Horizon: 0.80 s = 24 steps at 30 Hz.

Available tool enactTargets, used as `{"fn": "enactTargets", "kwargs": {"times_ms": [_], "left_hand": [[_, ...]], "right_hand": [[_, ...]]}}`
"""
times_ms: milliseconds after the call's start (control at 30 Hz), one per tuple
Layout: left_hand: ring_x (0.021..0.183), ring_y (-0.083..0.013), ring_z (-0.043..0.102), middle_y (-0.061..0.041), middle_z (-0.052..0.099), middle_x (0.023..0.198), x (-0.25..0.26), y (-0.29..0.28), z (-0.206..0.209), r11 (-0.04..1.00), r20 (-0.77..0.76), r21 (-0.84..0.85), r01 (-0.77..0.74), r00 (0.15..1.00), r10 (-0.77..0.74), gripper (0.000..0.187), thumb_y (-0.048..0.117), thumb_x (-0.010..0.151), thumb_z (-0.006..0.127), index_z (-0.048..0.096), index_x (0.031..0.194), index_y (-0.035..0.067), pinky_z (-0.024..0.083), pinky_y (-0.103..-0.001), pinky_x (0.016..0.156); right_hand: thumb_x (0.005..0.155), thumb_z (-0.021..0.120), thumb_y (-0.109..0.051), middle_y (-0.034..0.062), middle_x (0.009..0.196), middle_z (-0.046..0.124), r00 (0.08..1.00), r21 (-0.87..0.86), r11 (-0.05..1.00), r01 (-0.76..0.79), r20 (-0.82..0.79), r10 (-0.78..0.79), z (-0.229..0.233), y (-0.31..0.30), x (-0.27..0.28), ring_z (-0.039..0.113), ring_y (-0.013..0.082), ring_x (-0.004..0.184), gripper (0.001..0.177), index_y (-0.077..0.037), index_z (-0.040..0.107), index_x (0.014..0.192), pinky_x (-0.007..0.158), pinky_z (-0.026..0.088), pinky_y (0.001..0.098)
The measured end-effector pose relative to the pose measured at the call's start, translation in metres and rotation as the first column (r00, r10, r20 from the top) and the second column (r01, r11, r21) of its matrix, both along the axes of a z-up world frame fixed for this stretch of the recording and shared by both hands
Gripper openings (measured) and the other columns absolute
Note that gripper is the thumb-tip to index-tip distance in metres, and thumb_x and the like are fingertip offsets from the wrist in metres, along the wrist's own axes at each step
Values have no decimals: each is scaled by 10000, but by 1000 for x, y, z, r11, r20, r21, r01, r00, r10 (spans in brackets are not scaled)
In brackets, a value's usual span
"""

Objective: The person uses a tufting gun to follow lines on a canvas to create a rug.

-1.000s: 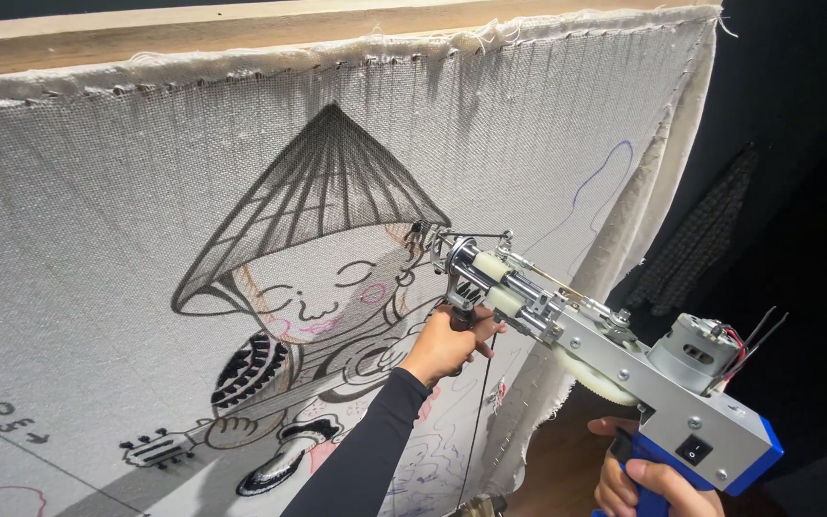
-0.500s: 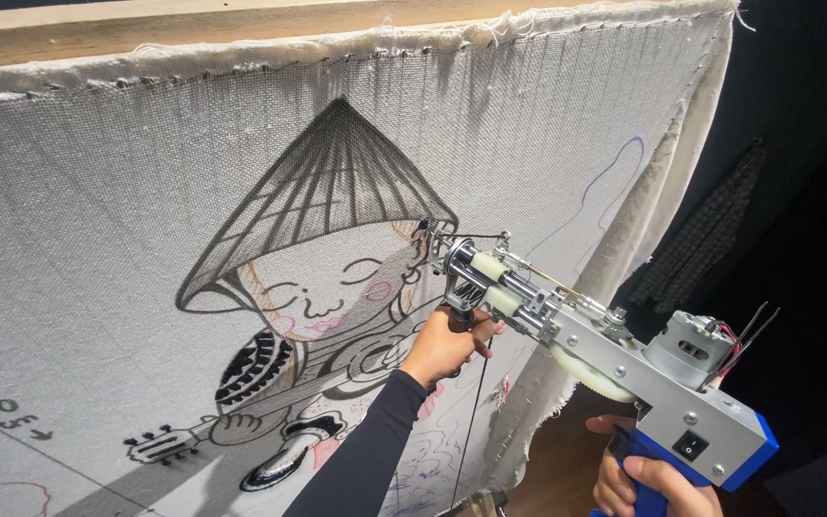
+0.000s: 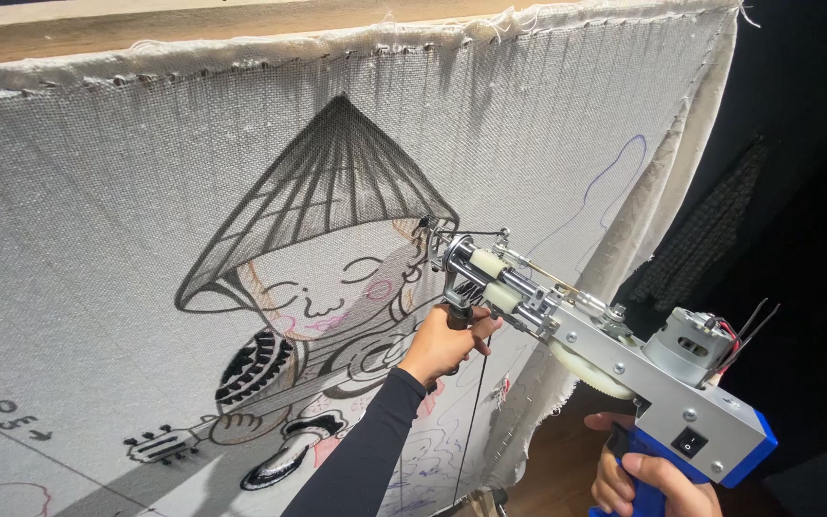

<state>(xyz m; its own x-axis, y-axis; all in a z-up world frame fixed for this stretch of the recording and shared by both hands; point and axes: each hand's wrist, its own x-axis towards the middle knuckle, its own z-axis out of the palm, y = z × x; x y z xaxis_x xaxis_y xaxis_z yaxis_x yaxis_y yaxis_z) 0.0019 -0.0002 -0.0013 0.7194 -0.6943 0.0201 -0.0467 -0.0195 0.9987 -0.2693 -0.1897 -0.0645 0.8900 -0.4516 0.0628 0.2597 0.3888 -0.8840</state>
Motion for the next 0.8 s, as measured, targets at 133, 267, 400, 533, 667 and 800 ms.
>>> {"fn": "enactTargets", "kwargs": {"times_ms": [133, 267, 400, 533, 667, 800], "left_hand": [[678, -88, 720, -42, 753, 899, 5, -3, -5, 1000, -3, -10, -10, 1000, 10, 475, 329, 844, 777, 721, 1171, -12, 493, -227, 522], [617, -87, 683, -79, 730, 809, 10, -3, -8, 999, -17, 6, -44, 999, 44, 498, 336, 852, 779, 716, 1193, -20, 457, -226, 477], [595, -94, 684, -77, 710, 802, 22, -7, -18, 997, -46, -62, -50, 998, 47, 513, 306, 851, 785, 689, 1204, -54, 459, -227, 471], [595, -115, 695, -84, 722, 847, 36, -10, -27, 992, -45, -118, -44, 998, 39, 521, 273, 853, 790, 659, 1222, -70, 471, -232, 490], [604, -128, 714, -84, 738, 908, 41, -6, -19, 992, -20, -112, -53, 999, 51, 514, 260, 865, 775, 653, 1224, -87, 469, -237, 495], [602, -124, 717, -54, 748, 932, 40, -1, -5, 995, -16, -69, -69, 998, 68, 523, 273, 867, 755, 652, 1244, -73, 472, -240, 479]], "right_hand": [[740, 571, -82, 142, 529, 478, 993, -5, 998, 55, -100, -55, 41, 27, 8, 510, 235, 421, 640, 252, 484, 1278, 471, 433, 416], [681, 541, -89, 131, 492, 443, 968, -18, 995, 97, -229, -98, 57, 40, 16, 465, 221, 393, 638, 235, 534, 1231, 462, 404, 405], [674, 543, -80, 125, 485, 427, 969, -17, 996, 87, -232, -88, 58, 44, 23, 451, 223, 391, 626, 225, 538, 1221, 460, 400, 410], [676, 554, -67, 121, 490, 411, 957, -2, 992, 130, -263, -125, 68, 58, 30, 438, 221, 404, 608, 220, 525, 1212, 469, 394, 414], [668, 550, -46, 127, 489, 410, 949, -6, 989, 151, -280, -146, 74, 64, 39, 435, 223, 409, 596, 210, 525, 1205, 464, 377, 411], [663, 545, -15, 133, 478, 408, 954, -10, 988, 151, -261, -149, 76, 64, 46, 443, 233, 400, 602, 231, 557, 1213, 453, 381, 417]]}}
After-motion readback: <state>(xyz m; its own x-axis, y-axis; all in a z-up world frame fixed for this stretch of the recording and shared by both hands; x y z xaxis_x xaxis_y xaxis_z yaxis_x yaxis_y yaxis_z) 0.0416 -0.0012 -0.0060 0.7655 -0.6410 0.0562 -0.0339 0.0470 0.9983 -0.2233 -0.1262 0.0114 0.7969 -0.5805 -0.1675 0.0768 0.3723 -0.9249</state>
